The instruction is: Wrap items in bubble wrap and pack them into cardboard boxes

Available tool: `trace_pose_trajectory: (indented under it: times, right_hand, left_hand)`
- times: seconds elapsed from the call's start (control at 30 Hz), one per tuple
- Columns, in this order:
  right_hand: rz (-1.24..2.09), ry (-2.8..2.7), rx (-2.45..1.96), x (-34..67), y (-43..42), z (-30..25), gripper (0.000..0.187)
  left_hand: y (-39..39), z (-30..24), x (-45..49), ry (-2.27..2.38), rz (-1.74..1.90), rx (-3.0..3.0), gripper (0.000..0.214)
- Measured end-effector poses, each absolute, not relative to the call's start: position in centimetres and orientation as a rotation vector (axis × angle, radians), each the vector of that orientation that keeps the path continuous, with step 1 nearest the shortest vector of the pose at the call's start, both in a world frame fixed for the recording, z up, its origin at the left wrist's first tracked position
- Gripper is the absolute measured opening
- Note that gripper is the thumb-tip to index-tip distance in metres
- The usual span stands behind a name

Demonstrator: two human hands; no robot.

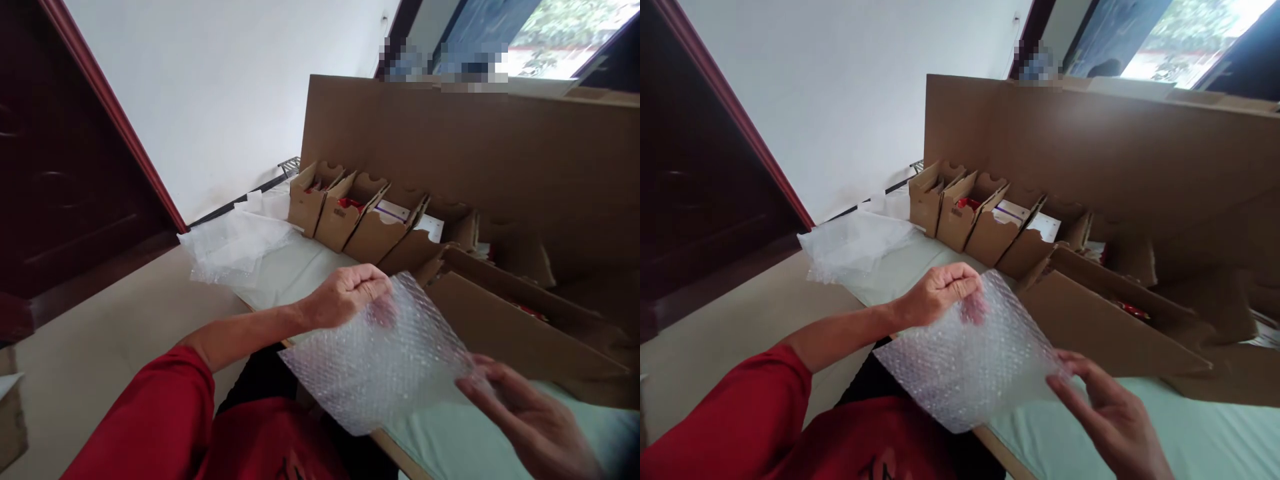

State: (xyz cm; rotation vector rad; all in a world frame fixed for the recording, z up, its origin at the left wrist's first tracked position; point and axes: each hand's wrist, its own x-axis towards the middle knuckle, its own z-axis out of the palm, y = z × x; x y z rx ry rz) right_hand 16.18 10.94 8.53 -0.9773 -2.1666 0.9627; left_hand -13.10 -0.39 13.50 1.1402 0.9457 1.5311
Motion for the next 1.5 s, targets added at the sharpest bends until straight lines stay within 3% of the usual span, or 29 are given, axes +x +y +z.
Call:
trace_pose_trajectory:
  times: [0.17,0.33,0.5,0.63,0.77,0.87,0.93,1.0,1.17,1.3,1.5]
  right_hand:
    - [1.317,-1.830,-1.227,13.3,13.5,5.5,0.050]
    - [1.325,-1.680,-1.380,11.9,15.8,-0.5,0.052]
    - [1.258,-1.585,-1.430,13.1,16.2,-2.9,0.052]
    - [1.262,-1.535,-1.408,13.9,15.6,-2.7,0.055]
    - [1.255,-1.513,-1.438,14.7,14.7,-2.5,0.055]
    - [1.219,-1.504,-1.460,15.8,14.1,-2.3,0.054]
    - [1.179,-1.507,-1.482,17.1,13.5,-2.0,0.052]
    - [1.139,-1.497,-1.523,18.5,12.5,-1.3,0.050]
    - [1.128,-1.369,-1.578,21.3,10.1,0.5,0.044]
    - [1.114,-1.356,-1.558,22.6,9.6,0.7,0.036]
    - [1.092,-1.314,-1.537,22.6,8.9,0.3,0.046]
  left_hand:
    - [3.9,5.7,-14.7,1.552,1.341,1.119,0.018]
    - [2.3,1.5,-18.1,1.755,1.193,1.171,0.022]
    - [-0.9,1.9,-25.6,2.065,1.148,1.340,0.023]
    - [-1.4,3.5,-33.9,2.363,1.088,1.460,0.042]
    - [-0.8,4.2,-40.7,2.777,0.405,1.807,0.065]
    - [0.2,4.4,-43.7,2.736,0.217,1.923,0.047]
    - [0.9,4.5,-44.7,2.711,0.275,1.974,0.024]
    - [1.1,4.6,-45.0,2.697,0.403,2.009,0.016]
    - [0.3,4.1,-44.8,2.544,0.739,2.115,0.020]
    - [0.5,3.1,-43.7,2.391,1.019,2.199,0.035]
    - [0.9,2.4,-31.1,2.062,0.914,2.453,0.027]
